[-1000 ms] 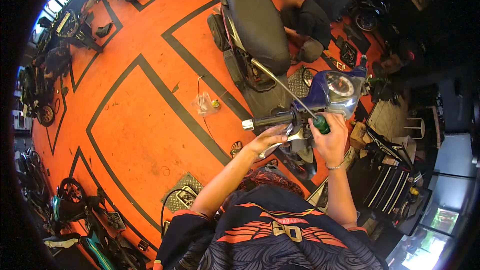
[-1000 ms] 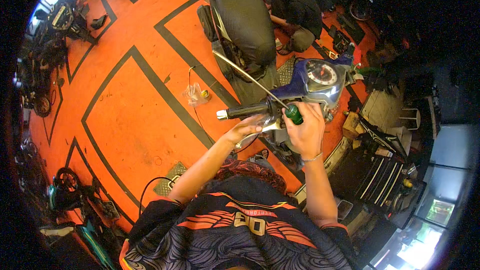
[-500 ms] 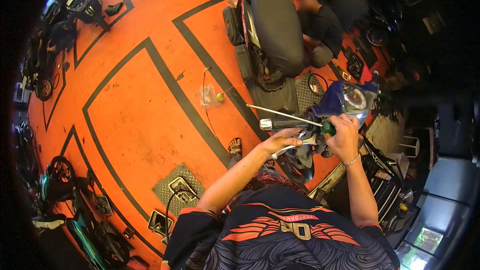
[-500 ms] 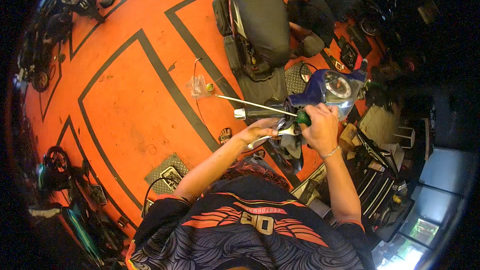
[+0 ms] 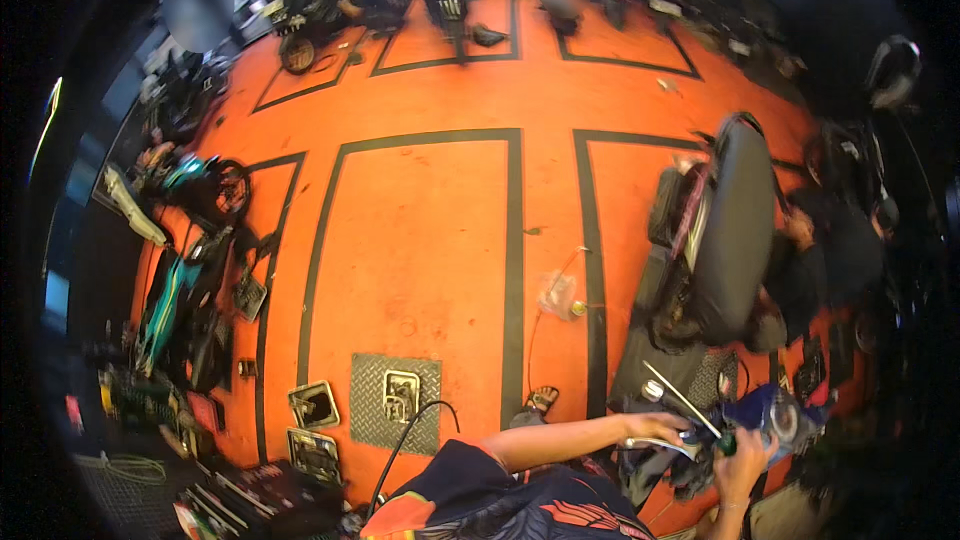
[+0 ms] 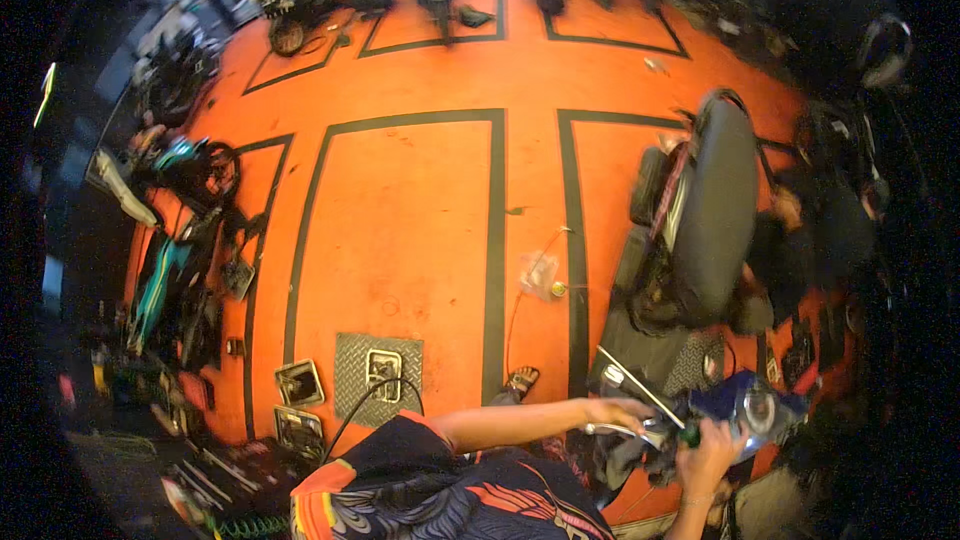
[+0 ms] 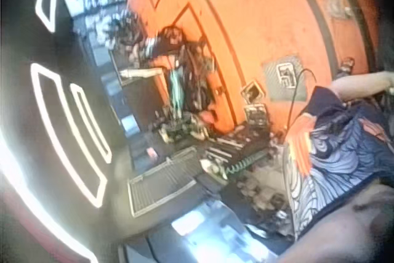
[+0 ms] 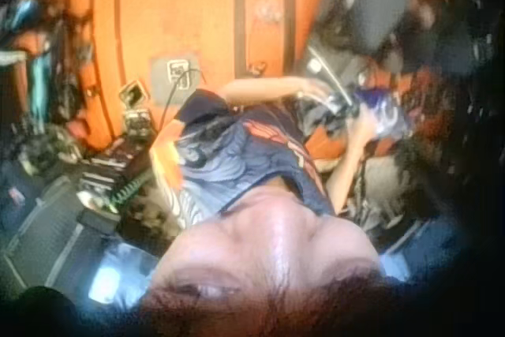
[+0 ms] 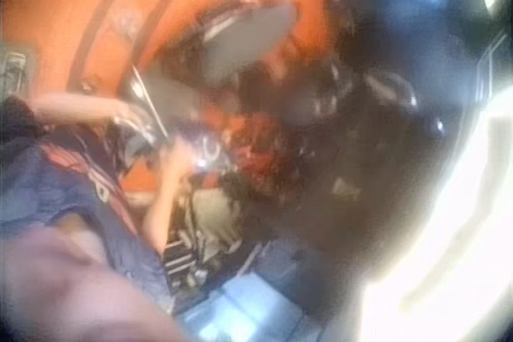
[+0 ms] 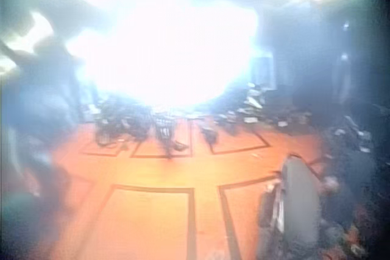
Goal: The person uses a screwdriver to loosen screws on the handlebar of a motorcycle, then removes a small component and begins installing a new metal throttle assembly by inserting and securing it onto the handlebar tube.
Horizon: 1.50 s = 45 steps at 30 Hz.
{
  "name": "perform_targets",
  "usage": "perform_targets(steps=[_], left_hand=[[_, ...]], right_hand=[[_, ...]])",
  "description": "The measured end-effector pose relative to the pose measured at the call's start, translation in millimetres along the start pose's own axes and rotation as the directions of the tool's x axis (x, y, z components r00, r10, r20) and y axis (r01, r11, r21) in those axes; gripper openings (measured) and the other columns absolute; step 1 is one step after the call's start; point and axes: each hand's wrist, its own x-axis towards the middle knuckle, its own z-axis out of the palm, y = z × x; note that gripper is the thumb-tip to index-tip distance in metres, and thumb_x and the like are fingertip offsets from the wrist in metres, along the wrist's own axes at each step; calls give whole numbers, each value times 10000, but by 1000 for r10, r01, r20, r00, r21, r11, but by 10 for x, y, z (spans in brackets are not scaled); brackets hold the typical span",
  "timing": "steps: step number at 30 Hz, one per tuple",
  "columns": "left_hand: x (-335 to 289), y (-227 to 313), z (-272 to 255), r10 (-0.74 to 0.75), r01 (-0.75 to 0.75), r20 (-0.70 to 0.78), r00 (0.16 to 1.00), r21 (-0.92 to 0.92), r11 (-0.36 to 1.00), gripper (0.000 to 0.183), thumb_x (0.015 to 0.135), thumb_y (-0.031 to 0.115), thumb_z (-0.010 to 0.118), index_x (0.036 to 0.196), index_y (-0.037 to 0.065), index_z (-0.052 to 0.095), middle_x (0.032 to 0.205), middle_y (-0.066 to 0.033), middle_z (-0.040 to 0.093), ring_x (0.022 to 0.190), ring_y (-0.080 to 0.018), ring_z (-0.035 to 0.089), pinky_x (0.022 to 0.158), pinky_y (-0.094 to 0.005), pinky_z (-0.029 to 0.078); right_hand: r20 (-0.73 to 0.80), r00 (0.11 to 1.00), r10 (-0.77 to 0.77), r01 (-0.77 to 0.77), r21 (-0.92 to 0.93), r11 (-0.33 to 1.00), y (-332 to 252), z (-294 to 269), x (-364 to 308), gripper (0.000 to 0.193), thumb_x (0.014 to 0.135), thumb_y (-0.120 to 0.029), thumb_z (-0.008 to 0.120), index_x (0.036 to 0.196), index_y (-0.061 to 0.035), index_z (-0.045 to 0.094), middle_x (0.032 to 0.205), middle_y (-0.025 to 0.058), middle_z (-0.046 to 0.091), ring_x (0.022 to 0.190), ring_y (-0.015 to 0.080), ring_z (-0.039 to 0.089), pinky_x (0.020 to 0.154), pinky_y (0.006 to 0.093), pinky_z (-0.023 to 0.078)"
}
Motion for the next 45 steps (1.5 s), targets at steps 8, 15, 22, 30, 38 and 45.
perform_targets(steps=[8,15,22,30,38,45], left_hand=[[84,-96,16,52,-50,11,999,-125,991,742,852,276,702,1490,83,378,1229,-32,589,1006,-123,547,750,-308,482],[48,68,5,28,-11,102,994,-167,986,775,841,297,716,1502,98,362,1294,-29,574,1134,-156,524,844,-343,473],[21,142,0,-25,40,106,994,-146,989,794,903,229,693,1501,-58,256,1499,-147,386,1276,-204,457,1043,-335,385],[91,3,-53,-152,150,-10,988,-106,983,791,839,244,751,1484,12,356,1405,-126,494,1154,-171,546,966,-325,456],[-89,102,-158,-24,17,-24,999,-275,961,764,819,132,735,1442,-60,335,1407,-174,456,1257,-263,484,1012,-440,464],[-121,330,148,-10,35,96,995,-266,963,756,835,207,731,1447,-29,354,1390,-107,483,1272,-222,459,1014,-402,423]], right_hand=[[38,998,-40,39,24,999,-121,-154,122,184,522,-4,678,668,-55,578,700,106,595,796,330,563,1051,542,292],[216,964,-157,156,20,987,-174,-473,186,263,732,-227,705,949,-85,662,902,125,655,911,332,589,828,463,442],[42,997,-60,51,189,981,-4,-448,-135,426,771,-206,742,1153,-44,647,1114,179,638,1058,379,565,944,464,420],[-116,734,669,-86,961,262,7,-800,-791,644,897,-303,680,1396,-3,405,1188,183,555,974,282,600,823,411,521],[-172,878,447,94,977,191,191,-1162,-916,459,927,-274,624,1216,55,486,967,237,663,871,305,678,710,377,540],[-198,802,564,-269,722,637,449,-1125,-1071,196,925,-133,669,1036,22,625,894,112,685,825,176,670,771,313,526]])
